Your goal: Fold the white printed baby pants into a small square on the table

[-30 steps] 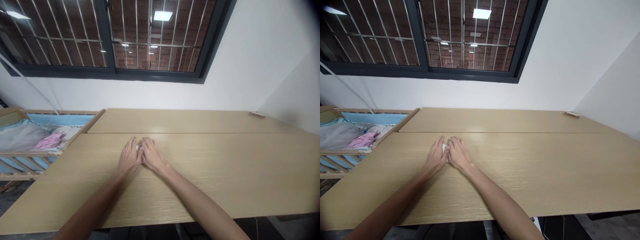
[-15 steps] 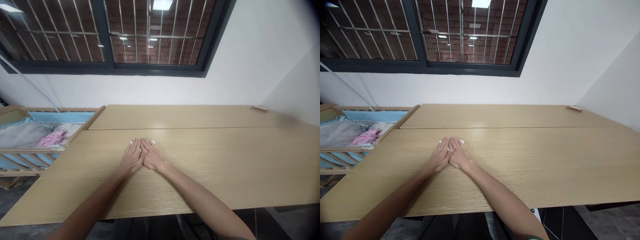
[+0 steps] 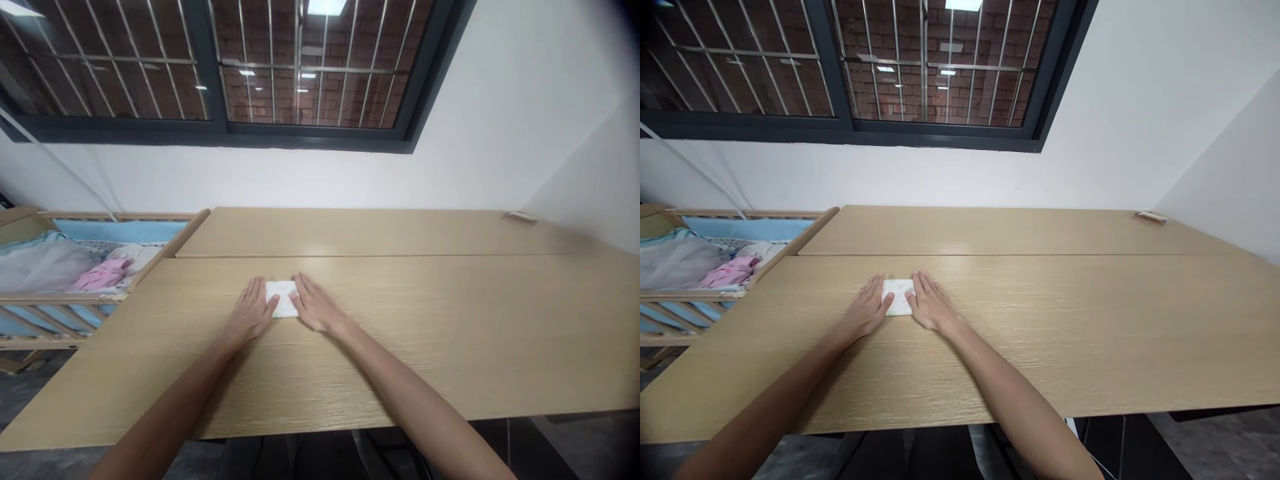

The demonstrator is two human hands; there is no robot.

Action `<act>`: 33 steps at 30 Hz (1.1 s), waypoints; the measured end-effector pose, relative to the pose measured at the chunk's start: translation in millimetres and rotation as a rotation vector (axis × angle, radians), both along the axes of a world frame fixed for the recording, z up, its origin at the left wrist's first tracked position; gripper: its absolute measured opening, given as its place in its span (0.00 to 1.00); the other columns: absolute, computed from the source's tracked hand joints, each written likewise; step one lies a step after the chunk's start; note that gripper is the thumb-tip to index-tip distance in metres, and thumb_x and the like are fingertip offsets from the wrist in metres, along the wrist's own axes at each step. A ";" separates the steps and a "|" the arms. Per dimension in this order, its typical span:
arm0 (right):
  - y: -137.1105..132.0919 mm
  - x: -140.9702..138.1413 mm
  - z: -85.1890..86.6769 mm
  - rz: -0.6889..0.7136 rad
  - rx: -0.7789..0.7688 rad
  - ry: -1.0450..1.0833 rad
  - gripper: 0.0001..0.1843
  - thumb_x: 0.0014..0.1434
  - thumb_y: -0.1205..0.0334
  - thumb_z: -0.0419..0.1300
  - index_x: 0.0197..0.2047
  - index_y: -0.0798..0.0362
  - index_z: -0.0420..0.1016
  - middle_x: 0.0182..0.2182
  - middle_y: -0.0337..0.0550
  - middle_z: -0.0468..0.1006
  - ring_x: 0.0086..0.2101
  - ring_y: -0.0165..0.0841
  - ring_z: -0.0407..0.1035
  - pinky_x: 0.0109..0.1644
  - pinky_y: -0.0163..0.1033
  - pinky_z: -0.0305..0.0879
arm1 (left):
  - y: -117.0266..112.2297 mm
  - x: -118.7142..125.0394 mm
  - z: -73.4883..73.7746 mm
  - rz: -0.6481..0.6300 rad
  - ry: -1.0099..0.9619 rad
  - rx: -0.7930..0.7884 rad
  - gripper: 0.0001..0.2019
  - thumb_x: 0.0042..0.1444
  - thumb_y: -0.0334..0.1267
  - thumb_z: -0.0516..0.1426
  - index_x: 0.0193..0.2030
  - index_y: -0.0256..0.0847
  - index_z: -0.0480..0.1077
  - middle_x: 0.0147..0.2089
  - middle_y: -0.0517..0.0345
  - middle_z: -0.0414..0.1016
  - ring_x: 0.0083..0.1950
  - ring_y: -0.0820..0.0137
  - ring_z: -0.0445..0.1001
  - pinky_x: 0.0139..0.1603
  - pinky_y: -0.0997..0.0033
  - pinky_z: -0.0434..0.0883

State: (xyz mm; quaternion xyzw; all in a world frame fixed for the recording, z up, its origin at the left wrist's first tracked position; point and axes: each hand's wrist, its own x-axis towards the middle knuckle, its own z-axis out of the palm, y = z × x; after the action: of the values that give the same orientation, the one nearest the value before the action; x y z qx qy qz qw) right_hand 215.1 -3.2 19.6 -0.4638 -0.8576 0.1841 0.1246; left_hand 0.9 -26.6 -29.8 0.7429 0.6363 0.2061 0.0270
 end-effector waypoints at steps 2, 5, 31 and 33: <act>-0.6 -0.3 -0.2 -0.002 -0.004 -0.002 0.43 0.71 0.39 0.32 0.76 0.62 0.39 0.74 0.54 0.41 0.72 0.42 0.36 0.74 0.51 0.37 | 0.4 -0.9 -1.4 0.000 -0.002 -0.001 0.38 0.70 0.57 0.34 0.73 0.26 0.46 0.74 0.29 0.51 0.76 0.51 0.48 0.72 0.48 0.53; -1.3 0.0 -0.7 -0.003 0.009 0.008 0.42 0.71 0.39 0.32 0.76 0.61 0.40 0.74 0.55 0.42 0.72 0.43 0.37 0.74 0.52 0.39 | 0.6 -1.0 -3.2 -0.005 -0.007 0.001 0.37 0.70 0.57 0.35 0.73 0.29 0.45 0.74 0.31 0.52 0.76 0.51 0.49 0.72 0.47 0.52; -4.8 6.8 12.3 0.124 0.213 0.107 0.33 0.69 0.42 0.51 0.67 0.57 0.60 0.62 0.60 0.64 0.60 0.46 0.60 0.65 0.52 0.55 | -6.4 -8.5 34.4 -0.273 -0.018 0.103 0.29 0.63 0.59 0.52 0.61 0.41 0.66 0.65 0.43 0.68 0.65 0.54 0.66 0.66 0.49 0.62; -1.1 13.1 15.7 0.244 0.173 0.114 0.35 0.65 0.43 0.58 0.66 0.55 0.62 0.59 0.57 0.67 0.57 0.45 0.64 0.63 0.51 0.59 | -8.1 -11.0 35.7 -0.319 -0.060 0.061 0.33 0.57 0.62 0.58 0.62 0.42 0.66 0.62 0.45 0.71 0.62 0.53 0.68 0.65 0.49 0.63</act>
State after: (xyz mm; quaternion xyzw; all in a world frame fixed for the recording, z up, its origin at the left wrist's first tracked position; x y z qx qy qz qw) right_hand 228.3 -4.4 35.3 -0.3323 -0.9118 0.1495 0.1893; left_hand -10.1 -34.7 5.9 0.8284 0.5028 0.2405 0.0560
